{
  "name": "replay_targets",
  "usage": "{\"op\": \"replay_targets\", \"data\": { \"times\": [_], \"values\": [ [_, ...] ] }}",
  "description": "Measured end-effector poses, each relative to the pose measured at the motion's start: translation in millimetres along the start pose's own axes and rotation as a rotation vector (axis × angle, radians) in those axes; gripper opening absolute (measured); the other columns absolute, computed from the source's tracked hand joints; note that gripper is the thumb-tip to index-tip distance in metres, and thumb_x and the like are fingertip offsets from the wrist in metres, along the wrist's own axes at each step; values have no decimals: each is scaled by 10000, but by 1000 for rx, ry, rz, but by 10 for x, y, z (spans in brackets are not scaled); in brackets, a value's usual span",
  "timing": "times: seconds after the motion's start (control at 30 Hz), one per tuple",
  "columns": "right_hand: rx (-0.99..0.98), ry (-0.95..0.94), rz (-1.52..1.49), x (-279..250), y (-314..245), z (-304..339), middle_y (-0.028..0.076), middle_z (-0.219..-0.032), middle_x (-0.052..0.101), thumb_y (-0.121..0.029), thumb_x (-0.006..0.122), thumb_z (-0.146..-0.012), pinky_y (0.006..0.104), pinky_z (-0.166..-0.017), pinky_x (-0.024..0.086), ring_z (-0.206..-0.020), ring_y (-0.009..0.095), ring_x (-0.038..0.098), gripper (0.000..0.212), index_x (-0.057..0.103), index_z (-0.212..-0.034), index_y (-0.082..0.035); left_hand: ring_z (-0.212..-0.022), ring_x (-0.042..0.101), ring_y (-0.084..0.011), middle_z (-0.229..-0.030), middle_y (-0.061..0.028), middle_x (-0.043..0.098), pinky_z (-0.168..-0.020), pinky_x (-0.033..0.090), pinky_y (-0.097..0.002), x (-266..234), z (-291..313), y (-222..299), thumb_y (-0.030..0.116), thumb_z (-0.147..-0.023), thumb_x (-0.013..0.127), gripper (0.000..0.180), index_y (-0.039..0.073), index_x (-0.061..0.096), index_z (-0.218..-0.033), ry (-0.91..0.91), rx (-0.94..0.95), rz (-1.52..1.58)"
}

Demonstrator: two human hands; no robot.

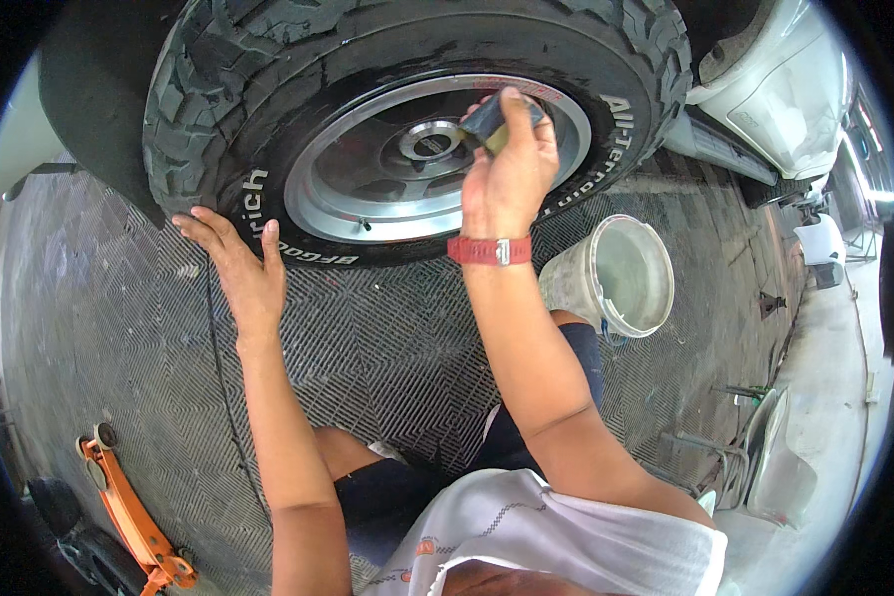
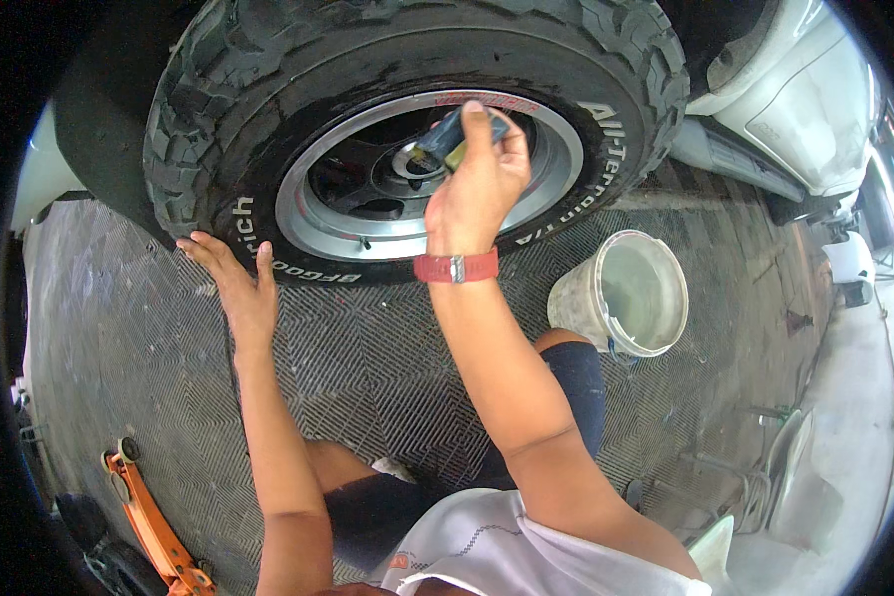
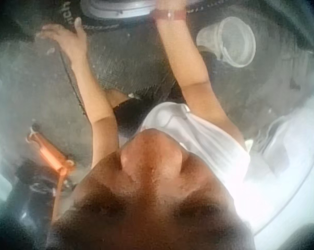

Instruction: The person kneels beside a vehicle tire and scrubs the sidewall and rim with a sponge, repeatedly dipping it into a bucket of water. The person rotates the tire by hand to access different sections and continues scrubbing the entire circumference.

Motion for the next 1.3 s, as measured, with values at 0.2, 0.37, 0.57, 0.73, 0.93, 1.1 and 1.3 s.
{"op": "replay_targets", "data": {
  "times": [0.2, 0.37, 0.57, 0.73, 0.93, 1.1, 1.3],
  "values": [
    [-15, 20, 1, 128, 111, -44, 15, -914, 715, -43, 808, -944, 289, -645, 530, -687, 115, 632, 131, 683, -955, -78, -1611, -23, -617, -1756, -367, -170, -1302, 283, -619, 6, 8, 10, 452, -1094, 637, 1052, 53, -94, -1737, -7, -1, 19],
    [105, 20, -45, 161, -60, 9, 32, -939, 716, -29, 809, -930, 276, -728, 545, -772, 123, 666, 140, 680, -975, -58, -1612, -13, -615, -1756, -365, -176, -1307, 278, -614, -5, 9, -8, 442, -1091, 646, 1057, 66, -99, -1739, 9, 19, -5],
    [55, 49, 6, 61, -102, -118, 44, -932, 713, -45, 794, -946, 325, -703, 574, -797, 161, 687, 135, 668, -987, -70, -1604, 0, -637, -1757, -369, -166, -1310, 253, -624, 0, 16, -13, 398, -1088, 666, 1054, 110, -104, -1748, 2, 21, 53],
    [58, 178, -44, -29, -197, -281, 43, -920, 725, -66, 797, -965, 311, -664, 569, -736, 150, 688, 138, 676, -1031, -78, -1590, -1, -667, -1751, -383, -168, -1309, 233, -634, -17, 4, -8, 356, -1079, 686, 1066, 113, -106, -1749, 34, 71, 71],
    [26, -114, 133, 377, 603, 519, 13, -950, 698, -113, 857, -960, 281, -669, 525, -734, 101, 630, 245, 663, -1104, -71, -1581, -32, -679, -1720, -438, -168, -1324, 185, -626, -40, 11, -7, 284, -1068, 696, 1053, 19, -76, -1732, 12, 45, 118],
    [37, -309, 441, 221, 1415, 1127, 38, -900, 681, -132, 907, -885, 286, -682, 496, -780, 101, 608, 335, 639, -1044, -9, -1586, -30, -672, -1711, -465, -130, -1324, 166, -628, -57, 0, -24, 254, -1078, 665, 987, -36, -27, -1720, 1, 66, 79],
    [-78, -385, 978, -656, 2191, 1464, 140, -930, 761, -151, 919, -869, 362, -764, 573, -843, 223, 741, 355, 643, -1027, 8, -1587, 13, -673, -1715, -466, -102, -1323, 177, -627, -62, -8, -39, 275, -1085, 656, 999, 8, -58, -1732, -21, 98, 47]
  ]
}}
Point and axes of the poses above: each hand's wrist, its own z-axis away from the middle knuckle, its own x-axis out of the palm, y = z × x, the point moved 3 cm from there along -z, towards the middle knuckle
